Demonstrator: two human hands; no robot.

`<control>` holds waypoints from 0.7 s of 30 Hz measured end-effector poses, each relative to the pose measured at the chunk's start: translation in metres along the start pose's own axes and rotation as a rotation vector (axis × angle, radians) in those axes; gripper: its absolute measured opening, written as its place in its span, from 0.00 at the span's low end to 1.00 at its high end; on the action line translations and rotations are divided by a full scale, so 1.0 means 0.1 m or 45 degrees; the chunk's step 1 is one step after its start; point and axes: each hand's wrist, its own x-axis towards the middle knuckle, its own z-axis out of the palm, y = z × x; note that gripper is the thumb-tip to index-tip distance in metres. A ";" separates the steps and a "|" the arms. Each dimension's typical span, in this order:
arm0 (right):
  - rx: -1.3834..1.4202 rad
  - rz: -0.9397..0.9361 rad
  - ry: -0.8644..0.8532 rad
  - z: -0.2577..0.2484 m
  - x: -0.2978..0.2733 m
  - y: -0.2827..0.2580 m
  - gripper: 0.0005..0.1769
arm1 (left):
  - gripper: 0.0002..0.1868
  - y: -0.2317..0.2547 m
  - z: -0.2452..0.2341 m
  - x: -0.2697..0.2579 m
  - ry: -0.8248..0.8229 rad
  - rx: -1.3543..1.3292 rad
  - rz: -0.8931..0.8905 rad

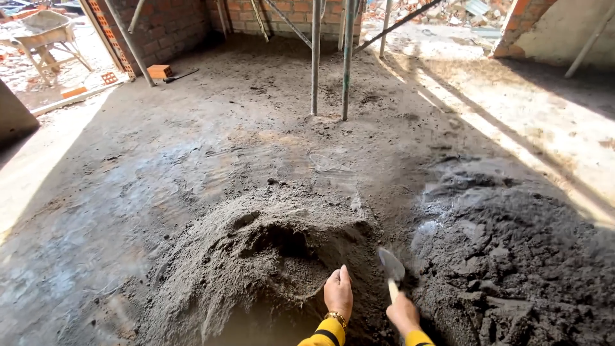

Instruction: Use a trowel to mix dry cement and sand into a mortar pile.

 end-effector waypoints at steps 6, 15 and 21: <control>0.072 -0.395 0.571 -0.33 -0.03 -0.25 0.35 | 0.25 -0.24 0.04 0.22 0.058 0.093 -0.152; 0.118 -0.099 -0.002 -0.17 0.11 -0.09 0.38 | 0.26 -0.12 -0.03 0.12 0.073 0.079 -0.228; 0.004 -0.064 -0.157 -0.01 0.01 -0.04 0.46 | 0.25 -0.16 0.03 0.07 0.027 0.143 -0.227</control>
